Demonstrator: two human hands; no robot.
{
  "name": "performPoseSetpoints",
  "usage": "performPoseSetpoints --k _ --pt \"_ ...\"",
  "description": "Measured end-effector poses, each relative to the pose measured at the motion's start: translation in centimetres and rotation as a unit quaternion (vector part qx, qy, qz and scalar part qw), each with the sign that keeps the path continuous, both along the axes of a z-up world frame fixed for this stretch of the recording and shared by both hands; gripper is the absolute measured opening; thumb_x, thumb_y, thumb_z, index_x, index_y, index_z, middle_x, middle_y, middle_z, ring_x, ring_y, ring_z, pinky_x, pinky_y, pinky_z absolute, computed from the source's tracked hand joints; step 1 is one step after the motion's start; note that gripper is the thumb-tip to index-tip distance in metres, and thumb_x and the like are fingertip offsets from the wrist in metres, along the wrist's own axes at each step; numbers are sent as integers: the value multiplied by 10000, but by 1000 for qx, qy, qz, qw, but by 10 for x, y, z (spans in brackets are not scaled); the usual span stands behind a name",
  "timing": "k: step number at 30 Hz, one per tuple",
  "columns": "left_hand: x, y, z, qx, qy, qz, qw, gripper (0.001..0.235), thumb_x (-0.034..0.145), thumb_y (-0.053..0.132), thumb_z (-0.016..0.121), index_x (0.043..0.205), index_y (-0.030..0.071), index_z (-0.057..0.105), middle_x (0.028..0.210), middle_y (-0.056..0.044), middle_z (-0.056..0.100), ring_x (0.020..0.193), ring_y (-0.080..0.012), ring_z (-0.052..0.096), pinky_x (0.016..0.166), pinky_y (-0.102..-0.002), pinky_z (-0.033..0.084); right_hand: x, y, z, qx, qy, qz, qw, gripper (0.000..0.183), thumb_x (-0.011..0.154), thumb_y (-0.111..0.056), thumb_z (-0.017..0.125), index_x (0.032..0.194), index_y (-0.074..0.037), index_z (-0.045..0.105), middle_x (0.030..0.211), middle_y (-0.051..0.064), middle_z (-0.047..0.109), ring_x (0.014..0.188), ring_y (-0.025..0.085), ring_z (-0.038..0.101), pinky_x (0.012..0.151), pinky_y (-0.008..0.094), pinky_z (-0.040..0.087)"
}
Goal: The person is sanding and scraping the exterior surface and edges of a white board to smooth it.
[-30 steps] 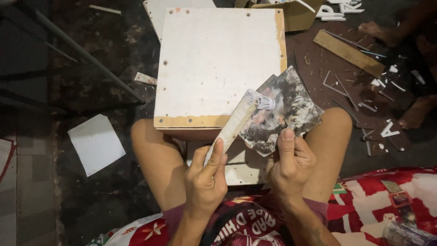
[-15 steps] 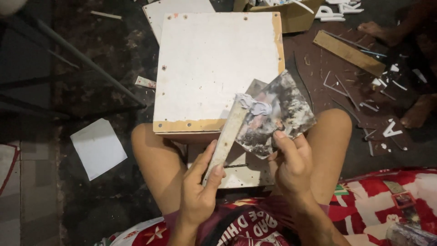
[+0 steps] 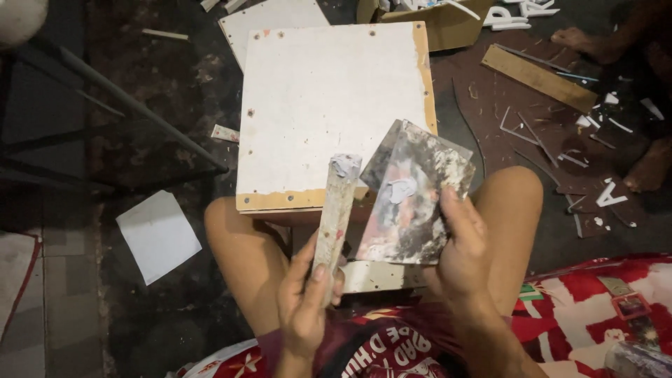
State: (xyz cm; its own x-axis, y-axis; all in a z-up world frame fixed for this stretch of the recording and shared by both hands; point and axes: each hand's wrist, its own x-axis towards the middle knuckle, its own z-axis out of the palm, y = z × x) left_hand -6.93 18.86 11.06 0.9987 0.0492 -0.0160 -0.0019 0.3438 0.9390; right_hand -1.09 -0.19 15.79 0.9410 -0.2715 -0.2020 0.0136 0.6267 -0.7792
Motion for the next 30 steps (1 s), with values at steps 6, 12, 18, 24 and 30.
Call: performPoseSetpoints --k 6,12,18,24,30 --pt "-3 -20 -12 -114 -103 -54 987 566 1064 210 390 1563 -46 309 1279 -211 638 660 -124 535 504 -239 452 -4 21 11 36 -67 24 997 291 1081 -167 505 1194 71 627 1098 169 720 874 170 700 786 267 559" --pt "-7 -25 -7 -114 -57 -48 991 590 1024 122 529 1549 -68 338 876 -138 633 610 -119 479 509 -225 395 -8 18 -5 -161 -37 -36 986 286 1065 -173 523 1047 61 686 1019 99 726 874 88 629 838 186 458" --pt "-11 -18 -4 -161 -32 -60 985 560 1014 76 527 1546 -21 382 931 -176 619 588 -136 470 487 -234 397 -11 23 7 -257 -97 -43 961 217 1088 -207 490 940 -77 582 805 -49 516 725 36 429 698 198 360" --pt "-9 -6 17 -122 -32 -98 987 579 1014 67 493 1539 -121 338 809 -124 591 568 -113 426 466 -206 355 -9 21 6 -253 -93 -65 961 233 1088 -162 485 1205 -1 604 1004 6 639 853 47 532 801 183 428" --pt "-13 4 13 -88 -37 -102 990 547 999 24 512 1514 -112 388 913 -189 645 582 -120 466 471 -218 389 -7 16 8 -297 -153 -51 941 262 1103 -126 443 1282 -2 589 1078 22 656 887 62 557 853 183 439"
